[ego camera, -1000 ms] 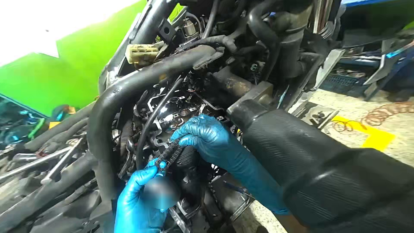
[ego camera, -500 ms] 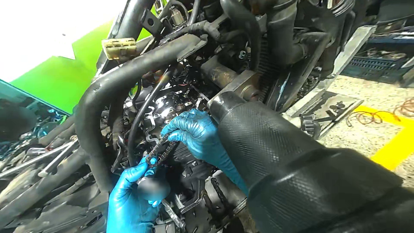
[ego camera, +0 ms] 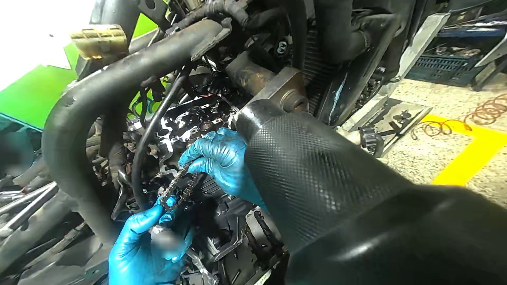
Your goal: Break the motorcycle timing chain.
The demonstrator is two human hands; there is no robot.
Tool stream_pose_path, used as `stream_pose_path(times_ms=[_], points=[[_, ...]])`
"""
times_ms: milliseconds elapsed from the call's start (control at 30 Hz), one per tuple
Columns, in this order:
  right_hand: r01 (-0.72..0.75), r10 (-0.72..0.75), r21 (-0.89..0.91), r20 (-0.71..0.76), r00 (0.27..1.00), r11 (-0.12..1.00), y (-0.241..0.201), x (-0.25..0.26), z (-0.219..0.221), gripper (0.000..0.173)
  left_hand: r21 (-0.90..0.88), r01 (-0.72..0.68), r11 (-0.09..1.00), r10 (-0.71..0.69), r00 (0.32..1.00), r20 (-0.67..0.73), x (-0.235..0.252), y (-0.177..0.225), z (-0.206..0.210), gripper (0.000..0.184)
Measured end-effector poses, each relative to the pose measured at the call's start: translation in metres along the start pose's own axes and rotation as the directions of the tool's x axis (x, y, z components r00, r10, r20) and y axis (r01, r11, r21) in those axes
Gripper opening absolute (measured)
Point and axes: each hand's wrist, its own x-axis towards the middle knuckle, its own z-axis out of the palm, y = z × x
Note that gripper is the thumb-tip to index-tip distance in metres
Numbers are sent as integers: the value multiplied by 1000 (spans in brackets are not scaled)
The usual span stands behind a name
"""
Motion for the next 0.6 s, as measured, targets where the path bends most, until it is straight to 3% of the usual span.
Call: stream_pose_path(times_ms=[133, 233, 333, 600], points=[[18, -17, -41, 42, 999, 999, 1, 8, 0, 20, -6, 22, 1000, -21, 997, 76, 1, 2, -7, 22], [-37, 36, 73, 18, 999, 997, 10, 4, 7, 31, 0, 43, 999, -43, 993, 106, 0, 4, -15, 24], [-79, 89, 180, -49, 995, 980, 18, -3, 19, 32, -25, 55, 998, -51, 987, 150, 0, 4, -24, 27], [-122, 125, 51, -48, 991, 991, 16, -12, 8, 27, -15, 38, 999, -36, 992, 121, 0, 3, -8, 25]])
